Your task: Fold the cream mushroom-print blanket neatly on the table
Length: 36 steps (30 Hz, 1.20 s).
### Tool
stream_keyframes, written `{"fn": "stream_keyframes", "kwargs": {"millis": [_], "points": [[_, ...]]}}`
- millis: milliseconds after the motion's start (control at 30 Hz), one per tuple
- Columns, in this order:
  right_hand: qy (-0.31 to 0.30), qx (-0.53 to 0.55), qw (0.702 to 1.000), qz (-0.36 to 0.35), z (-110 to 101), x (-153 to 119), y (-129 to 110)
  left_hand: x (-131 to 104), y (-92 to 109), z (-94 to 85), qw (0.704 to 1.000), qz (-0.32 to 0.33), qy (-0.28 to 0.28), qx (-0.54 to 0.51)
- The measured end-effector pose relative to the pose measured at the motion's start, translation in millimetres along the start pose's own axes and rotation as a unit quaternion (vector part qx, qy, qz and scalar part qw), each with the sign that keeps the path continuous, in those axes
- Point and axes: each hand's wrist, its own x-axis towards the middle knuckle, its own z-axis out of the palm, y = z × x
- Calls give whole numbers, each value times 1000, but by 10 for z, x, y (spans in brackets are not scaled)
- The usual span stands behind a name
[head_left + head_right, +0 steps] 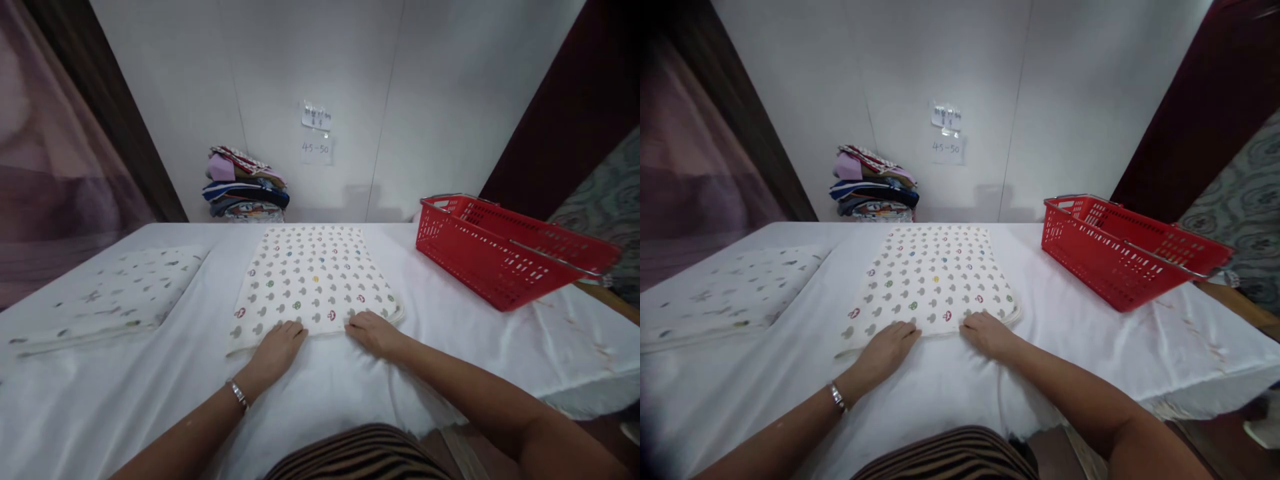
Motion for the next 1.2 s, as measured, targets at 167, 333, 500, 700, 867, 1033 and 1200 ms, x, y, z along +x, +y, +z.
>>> {"fn": "stream_keyframes", "kwargs": {"millis": [167, 333, 500, 700, 867, 1033, 1200], "points": [[-16, -69, 997, -19, -64, 35, -31, 44, 25, -59, 999, -5, -30, 12], [0, 0, 1000, 17, -57, 23, -24, 25, 18, -51, 1000, 7, -13, 0], [-6, 87, 993, 82, -83, -4, -46, -22, -21, 4, 1000, 2, 2, -25], [-14, 127, 985, 117, -157, 27, -72, -11, 13, -24, 999, -32, -1, -34], [-25, 141, 981, 132, -153, 20, -65, 6, -22, -25, 999, -27, -10, -31], [-28, 165, 984, 62, -180, -4, -13, -23, -66, -35, 999, -6, 24, -38], [25, 172, 980, 92, -255, 229, 328, -42, -52, 5, 997, -5, 77, 12]]}}
